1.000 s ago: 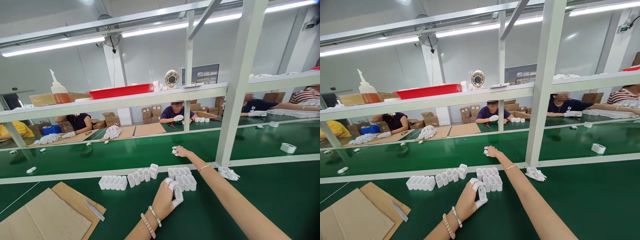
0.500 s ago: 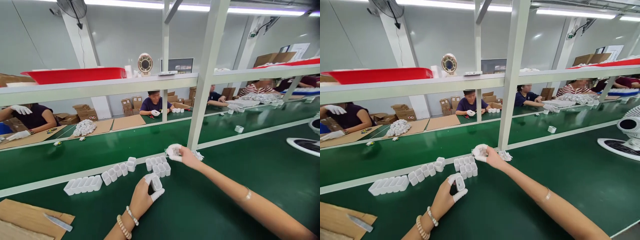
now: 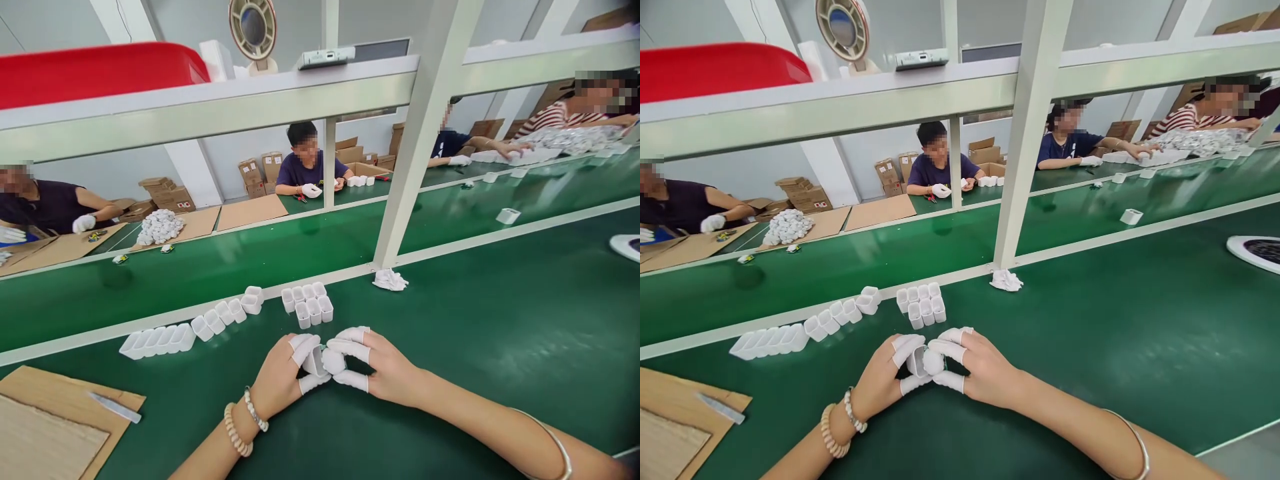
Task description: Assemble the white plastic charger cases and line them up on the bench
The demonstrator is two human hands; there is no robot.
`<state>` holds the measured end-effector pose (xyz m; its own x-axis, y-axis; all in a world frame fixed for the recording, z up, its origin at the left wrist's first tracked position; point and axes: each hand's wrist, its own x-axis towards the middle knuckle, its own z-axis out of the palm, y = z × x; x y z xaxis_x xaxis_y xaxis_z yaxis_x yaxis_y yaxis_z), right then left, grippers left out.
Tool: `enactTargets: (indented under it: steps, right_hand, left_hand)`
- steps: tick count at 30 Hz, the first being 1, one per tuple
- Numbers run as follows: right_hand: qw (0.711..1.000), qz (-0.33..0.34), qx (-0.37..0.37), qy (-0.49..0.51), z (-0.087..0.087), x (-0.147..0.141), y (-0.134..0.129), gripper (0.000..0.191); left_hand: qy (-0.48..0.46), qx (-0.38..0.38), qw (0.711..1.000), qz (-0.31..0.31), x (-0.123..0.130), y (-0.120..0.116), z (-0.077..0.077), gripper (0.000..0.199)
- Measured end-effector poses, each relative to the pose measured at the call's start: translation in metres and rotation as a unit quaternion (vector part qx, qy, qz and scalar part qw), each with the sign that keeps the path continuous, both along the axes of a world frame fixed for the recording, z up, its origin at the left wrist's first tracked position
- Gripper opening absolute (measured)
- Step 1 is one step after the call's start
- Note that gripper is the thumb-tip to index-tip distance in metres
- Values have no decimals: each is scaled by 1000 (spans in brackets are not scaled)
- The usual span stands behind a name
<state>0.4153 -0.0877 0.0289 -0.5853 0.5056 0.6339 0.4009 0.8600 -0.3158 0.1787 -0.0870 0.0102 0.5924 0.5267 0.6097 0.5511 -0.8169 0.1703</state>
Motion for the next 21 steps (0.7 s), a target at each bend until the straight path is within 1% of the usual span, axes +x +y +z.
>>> enactTargets:
  steps: [3, 9, 14, 21]
  right_hand:
    - [1000, -4, 18, -15, -1, 0, -1, 36]
    - [999, -20, 22, -22, 1, 2, -3, 38]
    - [999, -19, 34, -25, 3, 3, -2, 41]
    - [999, -23, 21, -43, 3, 4, 0, 41]
  left_hand:
    - [7, 7, 1000, -9, 0, 0, -2, 56]
    - [19, -6, 1000, 11, 1, -2, -1, 56]
    - [18, 5, 1000, 14, 1, -2, 0, 54]
    - [33, -2, 999, 16, 1, -1, -1, 58]
